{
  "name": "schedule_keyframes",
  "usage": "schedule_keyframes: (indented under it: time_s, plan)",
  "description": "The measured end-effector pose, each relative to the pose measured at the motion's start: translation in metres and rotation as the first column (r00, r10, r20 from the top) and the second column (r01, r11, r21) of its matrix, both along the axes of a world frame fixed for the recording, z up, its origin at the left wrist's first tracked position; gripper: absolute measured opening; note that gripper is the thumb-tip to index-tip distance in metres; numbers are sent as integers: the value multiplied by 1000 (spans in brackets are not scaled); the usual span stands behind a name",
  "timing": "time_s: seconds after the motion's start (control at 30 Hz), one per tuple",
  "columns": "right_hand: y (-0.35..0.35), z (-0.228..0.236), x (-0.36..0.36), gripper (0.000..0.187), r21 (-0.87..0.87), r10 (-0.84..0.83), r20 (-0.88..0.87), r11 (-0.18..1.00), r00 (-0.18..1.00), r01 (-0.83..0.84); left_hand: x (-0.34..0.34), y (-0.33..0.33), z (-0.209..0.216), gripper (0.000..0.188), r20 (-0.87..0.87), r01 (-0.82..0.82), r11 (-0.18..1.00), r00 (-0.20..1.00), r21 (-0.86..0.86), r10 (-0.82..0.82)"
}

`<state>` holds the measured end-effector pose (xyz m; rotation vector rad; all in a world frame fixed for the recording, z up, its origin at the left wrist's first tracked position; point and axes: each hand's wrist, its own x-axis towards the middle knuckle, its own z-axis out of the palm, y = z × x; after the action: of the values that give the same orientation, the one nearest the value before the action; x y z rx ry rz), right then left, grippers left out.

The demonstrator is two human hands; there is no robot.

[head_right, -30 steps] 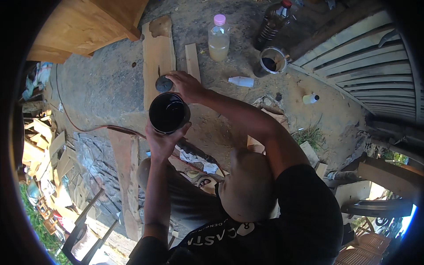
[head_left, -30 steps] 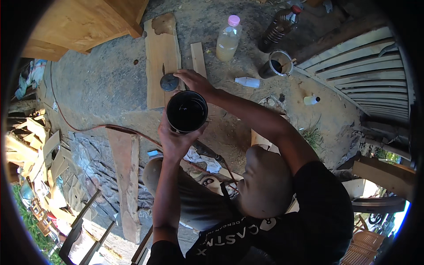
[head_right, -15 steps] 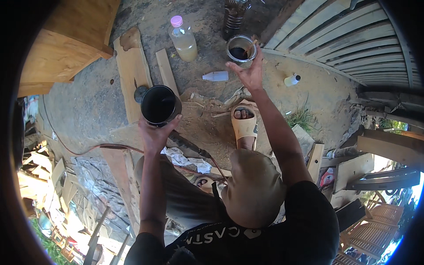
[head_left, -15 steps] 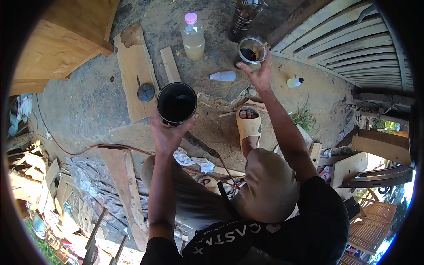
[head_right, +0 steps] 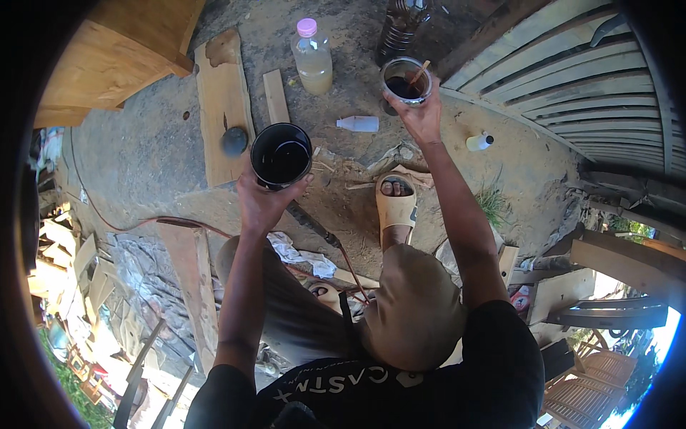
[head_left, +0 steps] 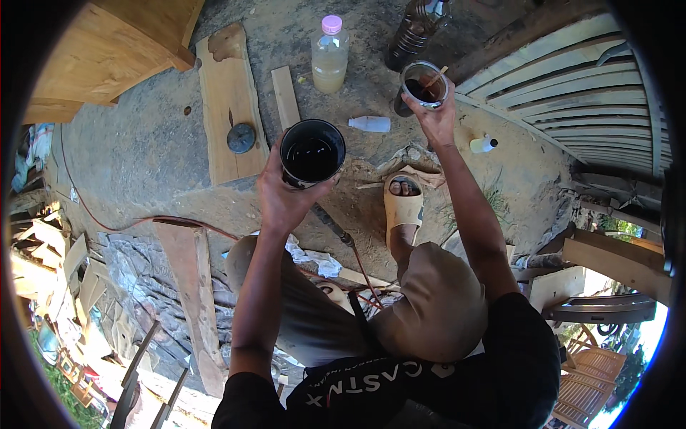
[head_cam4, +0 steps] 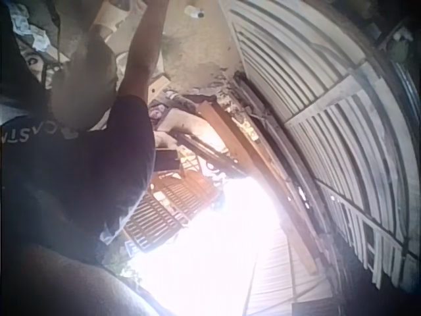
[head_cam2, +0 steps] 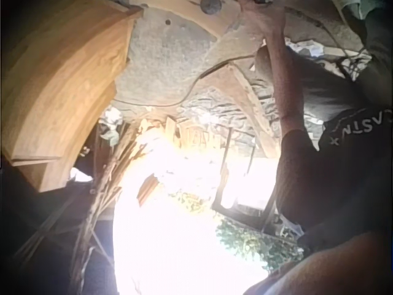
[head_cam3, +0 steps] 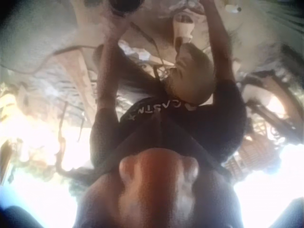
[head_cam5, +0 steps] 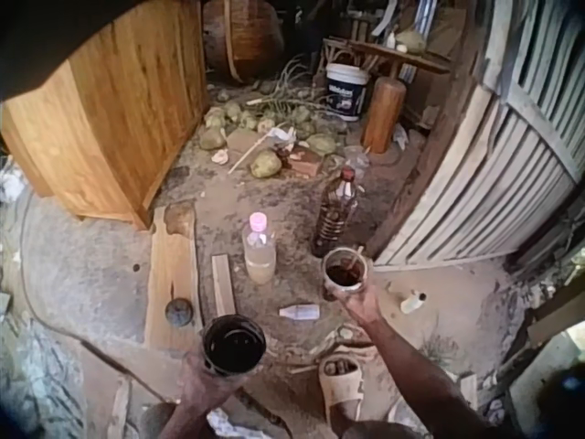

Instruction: The person mixes a dark liquid in a small container by pouring from a bottle and stirring, then applies the mixture to the edges of a wooden frame using a tool.

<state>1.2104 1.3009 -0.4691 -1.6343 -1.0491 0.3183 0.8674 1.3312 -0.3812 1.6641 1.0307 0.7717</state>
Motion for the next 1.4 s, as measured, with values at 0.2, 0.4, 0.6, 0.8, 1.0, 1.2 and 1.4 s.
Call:
schedule_keyframes:
  time_s: [0.2, 0.4, 0.6, 0.8, 1.0, 1.2, 1.4]
  plan:
    - [5, -13, 13, 78, 65, -57, -122, 996, 991, 66, 1, 4, -4, 91, 3, 1, 1000, 1000, -3, -1]
    - [-3, -10, 14, 80, 111, -30, -168, 993, 985, 49, -1, 7, -10, 93, -42, 8, 1000, 999, 19, -7]
    - [-21, 38, -2, 85, 25, 84, 69, 996, 994, -86, 4, 4, -7, 94, -26, 32, 999, 999, 12, -32]
    - [-41, 98, -31, 91, 42, 272, 164, 958, 948, -282, 15, 4, -11, 97, -52, 40, 998, 998, 44, -38]
    - [-39, 119, -52, 92, 70, 356, 135, 928, 925, -367, 13, 6, -10, 97, -26, 26, 998, 999, 54, -25]
    - [-32, 124, -60, 88, 66, 330, 107, 939, 938, -338, 4, 8, -6, 96, -26, 13, 997, 1000, 73, -11]
    - [-14, 68, -18, 79, 49, 132, -27, 990, 991, -130, -13, 29, -2, 77, 140, -71, 997, 988, -9, 71]
